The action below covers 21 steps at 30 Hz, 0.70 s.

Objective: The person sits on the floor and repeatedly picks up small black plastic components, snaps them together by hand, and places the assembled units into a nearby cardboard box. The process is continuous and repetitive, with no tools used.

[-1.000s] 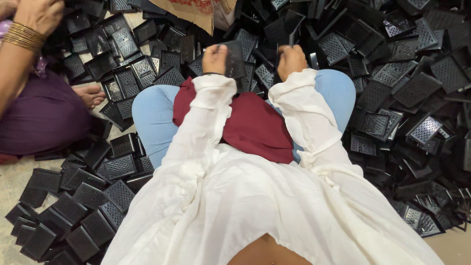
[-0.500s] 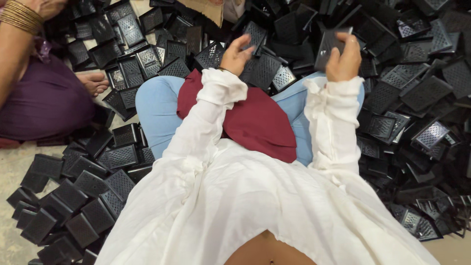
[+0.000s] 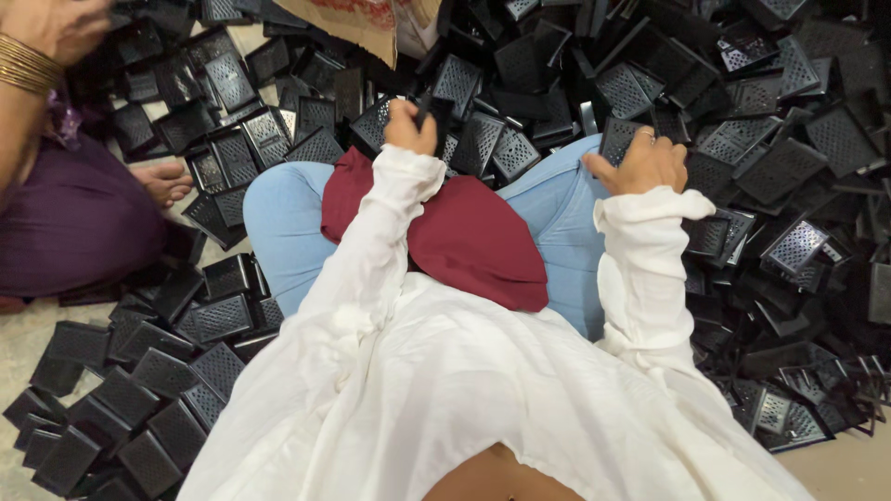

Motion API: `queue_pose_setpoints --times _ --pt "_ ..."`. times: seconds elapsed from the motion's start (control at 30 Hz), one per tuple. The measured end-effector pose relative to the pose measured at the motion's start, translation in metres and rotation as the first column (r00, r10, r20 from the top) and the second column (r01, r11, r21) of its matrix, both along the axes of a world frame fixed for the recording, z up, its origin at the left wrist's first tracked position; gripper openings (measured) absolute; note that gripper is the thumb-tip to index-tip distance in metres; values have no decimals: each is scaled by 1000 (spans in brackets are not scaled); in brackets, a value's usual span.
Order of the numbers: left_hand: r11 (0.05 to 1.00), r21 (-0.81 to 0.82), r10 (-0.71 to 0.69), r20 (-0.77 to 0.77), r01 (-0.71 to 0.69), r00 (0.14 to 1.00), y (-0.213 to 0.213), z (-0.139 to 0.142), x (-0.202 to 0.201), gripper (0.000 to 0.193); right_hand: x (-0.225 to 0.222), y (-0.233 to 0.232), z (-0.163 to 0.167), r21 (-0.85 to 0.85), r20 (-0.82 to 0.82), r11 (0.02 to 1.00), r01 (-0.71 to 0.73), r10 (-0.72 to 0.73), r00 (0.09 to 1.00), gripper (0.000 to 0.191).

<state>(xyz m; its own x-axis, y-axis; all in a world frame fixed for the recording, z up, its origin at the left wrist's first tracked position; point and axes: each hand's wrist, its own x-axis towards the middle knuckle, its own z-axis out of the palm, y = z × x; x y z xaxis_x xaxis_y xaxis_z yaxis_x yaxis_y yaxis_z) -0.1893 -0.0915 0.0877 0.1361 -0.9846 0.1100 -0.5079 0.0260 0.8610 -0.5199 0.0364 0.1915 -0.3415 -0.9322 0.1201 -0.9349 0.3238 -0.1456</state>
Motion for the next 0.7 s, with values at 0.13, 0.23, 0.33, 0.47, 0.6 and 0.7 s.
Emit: queue_pose_setpoints --times 0.13,0.23,0.33,0.47,0.6,0.7 --pt "999 38 2 -402 15 916 -6 -26 41 28 26 -12 27 -99 151 969 -227 240 959 68" --pt "974 177 57 -797 143 601 19 -23 56 35 96 -14 33 -445 616 859 -253 499 609 58" --pt "969 -215 -217 -490 124 844 72 8 50 50 172 3 29 -582 634 765 -276 640 434 52" --pt "991 -82 -109 -955 108 274 93 61 27 56 214 11 30 -566 671 761 -318 649 359 53" --pt "997 37 23 -981 71 192 81 95 31 65 208 10 34 -564 744 777 -278 625 236 53" --pt "991 -5 -37 -972 133 232 82 105 31 71 203 11 32 -564 801 780 -272 596 49 53"
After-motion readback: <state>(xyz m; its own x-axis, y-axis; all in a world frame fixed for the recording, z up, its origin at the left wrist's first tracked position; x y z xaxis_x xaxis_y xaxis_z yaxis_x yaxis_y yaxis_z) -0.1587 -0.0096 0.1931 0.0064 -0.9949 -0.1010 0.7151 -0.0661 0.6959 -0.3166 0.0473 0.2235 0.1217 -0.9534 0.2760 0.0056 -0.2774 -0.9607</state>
